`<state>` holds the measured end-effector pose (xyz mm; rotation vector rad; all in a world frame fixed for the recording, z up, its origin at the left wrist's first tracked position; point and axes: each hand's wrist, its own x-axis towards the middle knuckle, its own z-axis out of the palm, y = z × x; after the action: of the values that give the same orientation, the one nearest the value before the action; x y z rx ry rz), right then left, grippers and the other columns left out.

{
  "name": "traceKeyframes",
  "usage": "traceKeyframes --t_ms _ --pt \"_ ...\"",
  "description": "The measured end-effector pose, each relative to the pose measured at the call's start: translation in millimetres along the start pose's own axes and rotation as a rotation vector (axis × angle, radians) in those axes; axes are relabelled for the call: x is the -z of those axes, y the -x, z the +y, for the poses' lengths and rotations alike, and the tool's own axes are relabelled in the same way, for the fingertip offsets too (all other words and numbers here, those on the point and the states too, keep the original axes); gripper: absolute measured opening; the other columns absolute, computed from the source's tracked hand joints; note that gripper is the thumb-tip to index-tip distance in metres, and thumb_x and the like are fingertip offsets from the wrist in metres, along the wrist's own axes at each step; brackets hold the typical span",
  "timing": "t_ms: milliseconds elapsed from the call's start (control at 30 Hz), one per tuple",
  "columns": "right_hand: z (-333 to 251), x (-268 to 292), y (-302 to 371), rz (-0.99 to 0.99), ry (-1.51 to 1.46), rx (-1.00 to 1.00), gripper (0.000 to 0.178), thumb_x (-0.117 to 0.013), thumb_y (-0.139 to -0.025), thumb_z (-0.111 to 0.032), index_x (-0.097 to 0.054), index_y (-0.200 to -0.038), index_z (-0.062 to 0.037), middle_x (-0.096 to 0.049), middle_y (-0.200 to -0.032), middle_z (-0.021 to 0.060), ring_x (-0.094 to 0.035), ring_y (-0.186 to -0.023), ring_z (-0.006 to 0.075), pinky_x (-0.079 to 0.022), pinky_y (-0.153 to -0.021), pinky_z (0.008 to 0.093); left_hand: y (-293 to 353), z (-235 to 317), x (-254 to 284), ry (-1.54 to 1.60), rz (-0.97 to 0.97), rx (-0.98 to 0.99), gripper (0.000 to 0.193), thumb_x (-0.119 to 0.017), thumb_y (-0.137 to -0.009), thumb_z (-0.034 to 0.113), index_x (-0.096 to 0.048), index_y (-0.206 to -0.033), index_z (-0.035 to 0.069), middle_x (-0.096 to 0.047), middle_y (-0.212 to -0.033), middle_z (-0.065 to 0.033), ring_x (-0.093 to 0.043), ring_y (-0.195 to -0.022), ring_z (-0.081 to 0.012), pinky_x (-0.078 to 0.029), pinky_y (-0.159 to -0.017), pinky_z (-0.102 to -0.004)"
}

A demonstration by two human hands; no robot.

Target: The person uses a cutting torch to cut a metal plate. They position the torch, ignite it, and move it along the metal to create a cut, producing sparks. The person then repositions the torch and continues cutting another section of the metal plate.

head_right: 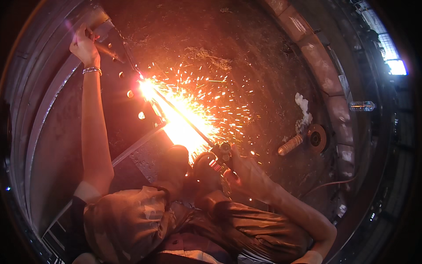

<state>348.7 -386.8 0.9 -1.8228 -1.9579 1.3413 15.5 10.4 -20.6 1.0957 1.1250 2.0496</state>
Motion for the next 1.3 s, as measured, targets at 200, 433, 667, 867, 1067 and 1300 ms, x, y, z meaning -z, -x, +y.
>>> traceKeyframes --t_ms 200,433,667,867,1067,1300 --pt "-6.4 4.4 -0.3 0.003 -0.039 0.034 0.076 -0.064 -0.082 -0.004 -0.022 -0.14 0.0201 -0.062 -0.081 0.0247 -0.06 -0.066 0.0424 -0.047 -0.063 0.0505 2.5 1.8 -0.1 0.005 -0.021 -0.006 0.026 -0.06 -0.088 0.009 -0.056 -0.064 0.0 -0.047 -0.058 -0.0018 -0.042 -0.051 -0.0104 -0.05 -0.056 -0.0308" --pt "-6.8 6.5 0.7 -0.024 -0.043 0.031 0.075 -0.063 -0.082 -0.005 -0.022 -0.14 0.0199 -0.062 -0.082 0.0247 -0.061 -0.068 0.0416 -0.048 -0.064 0.0503 2.1 2.4 -0.7 0.018 -0.016 -0.006 0.026 -0.06 -0.088 0.009 -0.057 -0.064 0.0 -0.048 -0.058 -0.0026 -0.043 -0.051 -0.0106 -0.05 -0.056 -0.0311" --pt "-6.6 7.0 2.7 -0.033 -0.003 0.011 0.075 -0.063 -0.083 -0.005 -0.022 -0.14 0.02 -0.064 -0.084 0.0233 -0.061 -0.068 0.0419 -0.048 -0.064 0.0502 0.9 0.7 -0.6 0.028 -0.009 -0.01 0.03 -0.06 -0.086 0.012 -0.055 -0.06 -0.002 -0.046 -0.057 -0.0016 -0.043 -0.049 -0.0105 -0.049 -0.051 -0.0296" --pt "-4.5 5.1 3.2 -0.008 -0.006 0.071 0.077 -0.063 -0.082 -0.004 -0.019 -0.14 0.0209 -0.064 -0.085 0.023 -0.06 -0.068 0.0425 -0.047 -0.063 0.0502 1.4 0.2 -0.8 0.029 -0.002 0.002 0.027 -0.06 -0.087 0.01 -0.057 -0.063 -0.001 -0.047 -0.057 -0.002 -0.042 -0.05 -0.0102 -0.05 -0.054 -0.0305" --pt "-9.0 9.3 3.0 -0.057 -0.012 0.022 0.071 -0.061 -0.083 -0.002 -0.021 -0.137 0.0206 -0.064 -0.088 0.0229 -0.061 -0.07 0.043 -0.048 -0.064 0.0505 2.9 2.0 -1.0 0.019 -0.001 0.0 0.026 -0.06 -0.088 0.009 -0.057 -0.064 0.0 -0.048 -0.058 -0.0018 -0.041 -0.05 -0.0097 -0.05 -0.056 -0.0308" --pt "-10.8 10.1 4.2 -0.051 -0.026 0.046 0.07 -0.059 -0.083 -0.002 -0.021 -0.138 0.0198 -0.065 -0.099 0.0239 -0.063 -0.076 0.0437 -0.051 -0.069 0.0501 3.9 2.8 -0.5 -0.011 -0.017 -0.001 0.027 -0.059 -0.089 0.009 -0.056 -0.063 0.0 -0.048 -0.058 -0.0012 -0.041 -0.05 -0.0094 -0.05 -0.056 -0.0306"
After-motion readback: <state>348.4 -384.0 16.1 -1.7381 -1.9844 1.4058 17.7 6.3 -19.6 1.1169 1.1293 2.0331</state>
